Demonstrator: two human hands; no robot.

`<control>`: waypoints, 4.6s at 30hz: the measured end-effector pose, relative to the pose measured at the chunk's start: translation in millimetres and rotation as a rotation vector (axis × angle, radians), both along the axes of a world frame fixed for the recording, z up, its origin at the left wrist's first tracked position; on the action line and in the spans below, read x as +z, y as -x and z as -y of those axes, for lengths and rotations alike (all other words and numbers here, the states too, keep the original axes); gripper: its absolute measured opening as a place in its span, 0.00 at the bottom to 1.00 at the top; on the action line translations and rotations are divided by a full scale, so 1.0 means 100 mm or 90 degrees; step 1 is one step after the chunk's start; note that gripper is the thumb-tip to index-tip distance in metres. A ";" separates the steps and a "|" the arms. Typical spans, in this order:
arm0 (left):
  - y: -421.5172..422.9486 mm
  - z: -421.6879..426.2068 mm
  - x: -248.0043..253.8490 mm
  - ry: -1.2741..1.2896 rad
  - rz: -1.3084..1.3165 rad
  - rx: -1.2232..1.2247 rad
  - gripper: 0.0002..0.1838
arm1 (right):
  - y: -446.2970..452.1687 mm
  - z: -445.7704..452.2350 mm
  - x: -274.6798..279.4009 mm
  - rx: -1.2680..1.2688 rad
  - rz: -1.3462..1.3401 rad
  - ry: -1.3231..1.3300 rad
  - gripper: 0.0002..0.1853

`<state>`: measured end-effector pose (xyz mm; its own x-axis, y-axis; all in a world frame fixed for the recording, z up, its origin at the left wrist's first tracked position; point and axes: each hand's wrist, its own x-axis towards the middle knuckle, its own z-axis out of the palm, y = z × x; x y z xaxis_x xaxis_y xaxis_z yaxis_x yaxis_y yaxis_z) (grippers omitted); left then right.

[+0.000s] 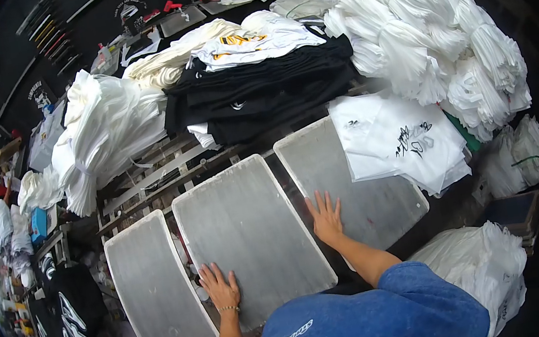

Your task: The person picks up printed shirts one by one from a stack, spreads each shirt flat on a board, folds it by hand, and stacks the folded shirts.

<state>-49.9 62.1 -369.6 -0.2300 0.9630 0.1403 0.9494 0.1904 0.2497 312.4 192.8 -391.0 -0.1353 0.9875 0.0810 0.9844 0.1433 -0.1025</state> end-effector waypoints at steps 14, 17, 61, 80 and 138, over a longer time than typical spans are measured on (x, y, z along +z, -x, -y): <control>-0.07 -0.95 -0.06 -0.040 -0.028 0.113 0.34 | 0.41 -2.62 1.76 0.220 -0.294 -0.251 0.18; -0.12 -1.00 -0.02 -0.020 0.014 0.132 0.32 | 0.69 -3.67 2.20 0.252 -0.268 -0.370 0.17; -0.35 0.27 1.36 -0.151 0.626 -0.107 0.15 | 1.37 0.63 2.18 0.578 -0.372 0.088 0.14; 0.85 1.06 2.60 -0.328 0.477 -0.030 0.06 | 1.25 0.70 2.69 0.628 -0.519 0.011 0.17; -5.94 -3.52 0.80 0.015 -0.173 -0.935 0.16 | -4.55 0.14 0.34 -0.730 -1.538 -0.244 0.24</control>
<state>544.5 413.8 -290.0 0.9514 0.3080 -0.0005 0.3077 -0.9502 0.0491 767.5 179.1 -357.3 0.5558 0.5393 -0.6327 -0.8197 0.2289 -0.5250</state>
